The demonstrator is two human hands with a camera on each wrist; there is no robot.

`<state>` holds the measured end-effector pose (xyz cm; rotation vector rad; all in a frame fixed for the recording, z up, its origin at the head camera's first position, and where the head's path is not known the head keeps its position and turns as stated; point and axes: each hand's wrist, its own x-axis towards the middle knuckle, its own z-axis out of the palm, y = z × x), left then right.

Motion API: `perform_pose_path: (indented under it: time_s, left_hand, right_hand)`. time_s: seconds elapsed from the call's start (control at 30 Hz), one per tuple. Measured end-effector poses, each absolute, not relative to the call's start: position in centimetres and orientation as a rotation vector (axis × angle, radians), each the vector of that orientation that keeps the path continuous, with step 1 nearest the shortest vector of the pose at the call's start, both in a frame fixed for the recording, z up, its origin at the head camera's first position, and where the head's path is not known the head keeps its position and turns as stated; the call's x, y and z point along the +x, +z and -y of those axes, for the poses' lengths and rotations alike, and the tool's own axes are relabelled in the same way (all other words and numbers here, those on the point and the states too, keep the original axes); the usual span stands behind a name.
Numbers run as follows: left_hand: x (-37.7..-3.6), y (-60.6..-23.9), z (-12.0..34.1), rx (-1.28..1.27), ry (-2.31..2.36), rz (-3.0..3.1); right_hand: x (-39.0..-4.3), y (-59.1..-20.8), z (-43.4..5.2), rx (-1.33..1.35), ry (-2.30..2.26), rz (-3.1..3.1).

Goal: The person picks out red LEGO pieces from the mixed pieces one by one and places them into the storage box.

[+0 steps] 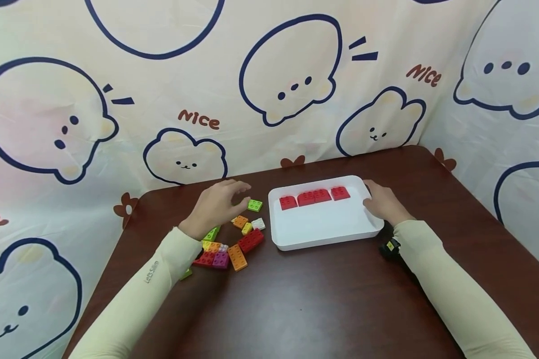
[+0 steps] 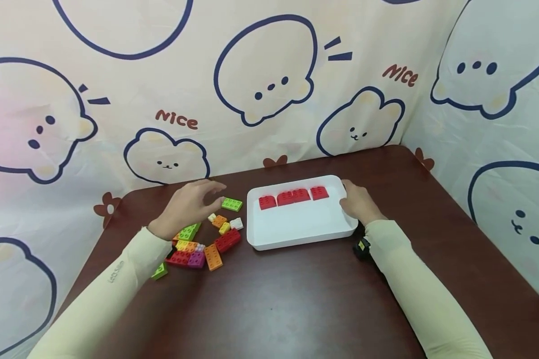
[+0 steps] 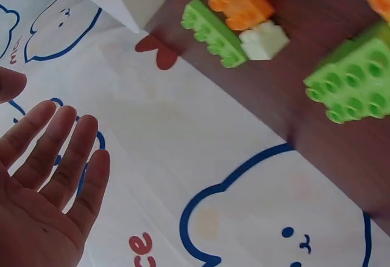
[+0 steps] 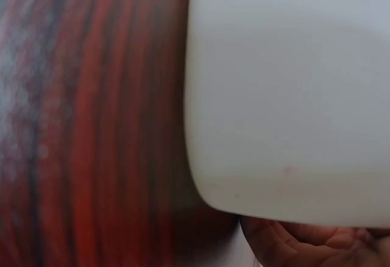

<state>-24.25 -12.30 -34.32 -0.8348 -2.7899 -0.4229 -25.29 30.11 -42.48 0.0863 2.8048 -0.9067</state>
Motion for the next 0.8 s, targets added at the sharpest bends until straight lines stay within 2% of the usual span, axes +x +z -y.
perform_pose_path:
  time_s: [0.3, 0.8]
  left_hand:
    - [-23.1, -34.6, 14.5, -0.818, -0.351, 2.842]
    - [-21.1, -35.8, 19.1, -0.645, -0.43, 2.938]
  right_hand:
    - [-25.3, -42.7, -30.3, 0.089, -0.893, -2.8]
    - [-25.4, -42.6, -30.2, 0.087, -0.888, -2.798]
